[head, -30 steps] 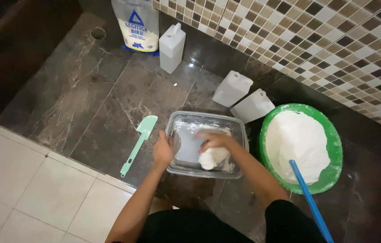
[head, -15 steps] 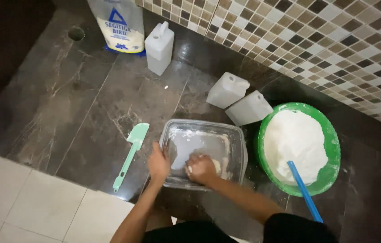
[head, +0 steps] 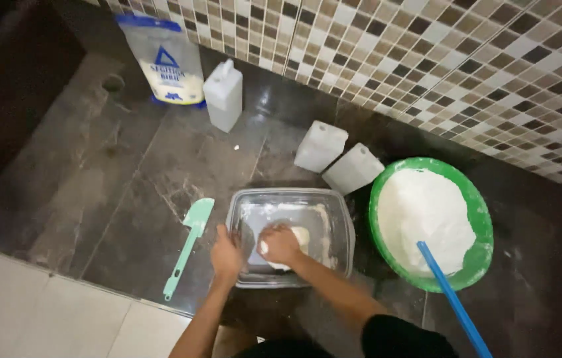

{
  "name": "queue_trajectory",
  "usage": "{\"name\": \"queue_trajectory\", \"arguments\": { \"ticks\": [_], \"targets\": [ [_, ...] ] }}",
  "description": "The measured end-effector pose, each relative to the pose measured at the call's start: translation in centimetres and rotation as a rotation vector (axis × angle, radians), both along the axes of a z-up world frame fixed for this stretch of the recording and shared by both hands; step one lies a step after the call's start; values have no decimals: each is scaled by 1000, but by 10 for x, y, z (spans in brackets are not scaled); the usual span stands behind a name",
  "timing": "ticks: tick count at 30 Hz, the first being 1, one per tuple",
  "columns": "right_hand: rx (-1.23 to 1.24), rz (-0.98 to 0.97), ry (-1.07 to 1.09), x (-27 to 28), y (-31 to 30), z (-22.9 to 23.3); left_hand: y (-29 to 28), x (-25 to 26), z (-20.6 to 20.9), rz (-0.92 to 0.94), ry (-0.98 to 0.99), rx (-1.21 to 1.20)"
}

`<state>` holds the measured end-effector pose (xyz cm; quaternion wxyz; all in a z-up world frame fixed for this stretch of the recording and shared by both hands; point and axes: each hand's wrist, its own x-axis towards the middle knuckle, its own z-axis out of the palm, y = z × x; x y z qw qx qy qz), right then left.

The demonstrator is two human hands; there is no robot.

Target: Kneading a small portion of dough in a rectangular tray and using a spatula to scrape the sides.

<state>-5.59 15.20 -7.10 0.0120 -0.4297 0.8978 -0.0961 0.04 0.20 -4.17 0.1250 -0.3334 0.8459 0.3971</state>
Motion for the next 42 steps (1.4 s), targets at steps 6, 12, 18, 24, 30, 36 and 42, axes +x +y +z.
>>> {"name": "queue_trajectory", "arguments": {
  "ticks": [6, 12, 18, 24, 30, 36, 42],
  "targets": [
    [-105, -62, -266, 8, 38, 59, 6, 9, 15, 140, 32, -19],
    [-385, -142, -844, -23, 40, 95, 5, 11, 4, 129, 96, -17],
    [-56, -383, -530, -35, 17, 15, 8, 10, 25, 138, 55, 19],
    [14, -61, -184, 9, 24, 1, 3, 10, 32, 108, 12, 21],
    [-109, -106, -11, -1, 8, -14, 4, 12, 28, 121, 19, 106],
    [-24, -26, -91, -25, -15, -18, 6, 17, 0, 83, 132, 27],
    [4, -136, -245, -27, -15, -1, 19, 22, -23, 246, 308, -70]
  ]
}}
